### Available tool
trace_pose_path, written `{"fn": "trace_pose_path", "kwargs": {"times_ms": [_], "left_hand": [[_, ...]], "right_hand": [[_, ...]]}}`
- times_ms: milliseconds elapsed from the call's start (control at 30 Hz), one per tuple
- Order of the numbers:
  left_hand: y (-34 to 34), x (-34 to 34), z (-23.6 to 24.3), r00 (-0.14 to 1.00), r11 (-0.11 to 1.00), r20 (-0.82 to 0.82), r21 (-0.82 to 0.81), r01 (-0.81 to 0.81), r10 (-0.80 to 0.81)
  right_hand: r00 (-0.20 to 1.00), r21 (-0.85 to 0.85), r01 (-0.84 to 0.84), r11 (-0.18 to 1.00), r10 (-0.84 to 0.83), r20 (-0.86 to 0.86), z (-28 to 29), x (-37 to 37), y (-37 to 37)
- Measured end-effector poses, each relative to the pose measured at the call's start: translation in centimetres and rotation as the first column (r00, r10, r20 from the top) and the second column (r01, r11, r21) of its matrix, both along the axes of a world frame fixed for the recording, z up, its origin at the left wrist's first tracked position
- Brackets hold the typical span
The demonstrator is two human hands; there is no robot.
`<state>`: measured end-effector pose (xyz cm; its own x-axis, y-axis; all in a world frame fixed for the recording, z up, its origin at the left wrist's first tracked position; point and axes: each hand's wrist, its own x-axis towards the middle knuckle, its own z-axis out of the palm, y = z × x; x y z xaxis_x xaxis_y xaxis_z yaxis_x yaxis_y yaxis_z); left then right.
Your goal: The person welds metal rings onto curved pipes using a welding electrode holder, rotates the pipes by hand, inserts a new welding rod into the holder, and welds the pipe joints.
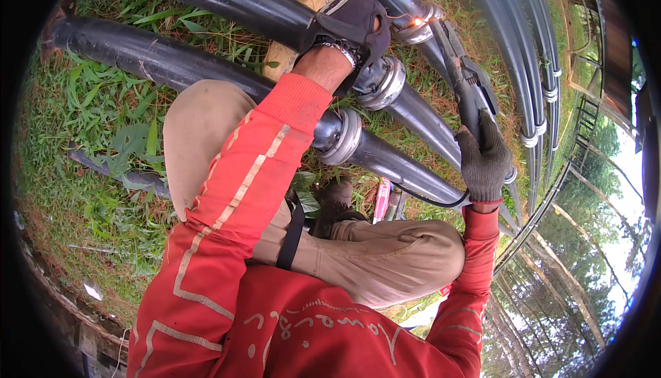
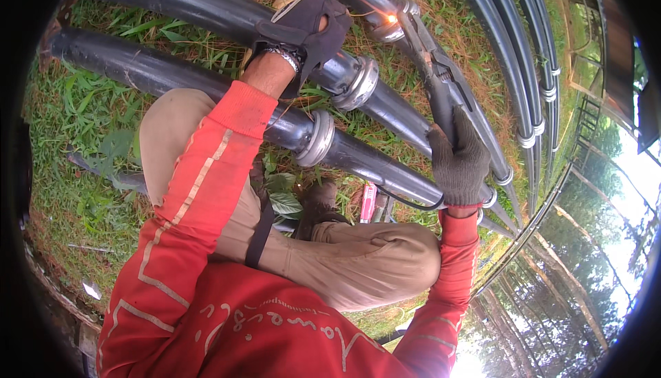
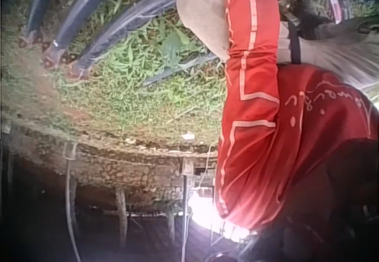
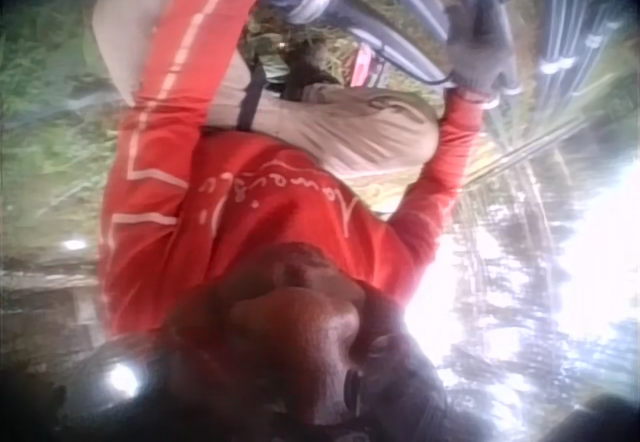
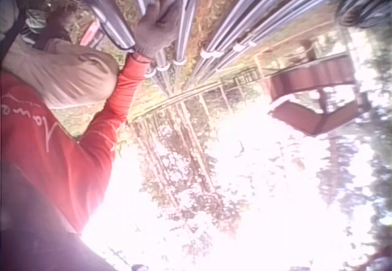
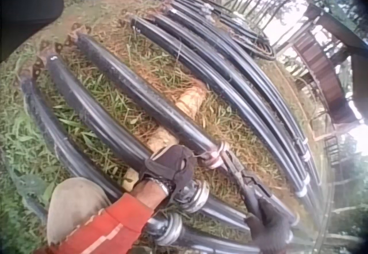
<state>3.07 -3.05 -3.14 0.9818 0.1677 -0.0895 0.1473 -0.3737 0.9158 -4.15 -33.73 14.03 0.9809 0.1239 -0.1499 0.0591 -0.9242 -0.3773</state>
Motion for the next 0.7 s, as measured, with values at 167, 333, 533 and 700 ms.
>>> {"fn": "trace_pose_path", "kwargs": {"times_ms": [167, 333, 533, 700], "left_hand": [[0.8, 0.8, -5.7, 0.923, 0.986, 0.385, 0.154, -0.057, -0.007], [0.5, -1.3, 0.9, 0.989, 0.993, 0.137, 0.116, 0.034, -0.05], [-1.7, -1.2, -1.8, 0.886, 0.973, 0.401, -0.099, -0.21, 0.232], [1.0, 1.0, -8.7, 0.914, 0.978, 0.404, 0.196, -0.07, -0.015]], "right_hand": [[1.0, 0.074, -0.002, 0.997, 0.003, -0.015, -0.8, 0.4, 1.0], [0.999, -0.042, -0.031, 0.999, 0.032, 0.018, -0.1, 0.1, -0.1], [0.999, -0.096, -0.044, 0.994, 0.047, 0.026, -0.2, 0.3, 0.1], [0.999, 0.005, -0.034, 0.999, 0.034, -0.008, -0.7, 0.8, 1.9]]}}
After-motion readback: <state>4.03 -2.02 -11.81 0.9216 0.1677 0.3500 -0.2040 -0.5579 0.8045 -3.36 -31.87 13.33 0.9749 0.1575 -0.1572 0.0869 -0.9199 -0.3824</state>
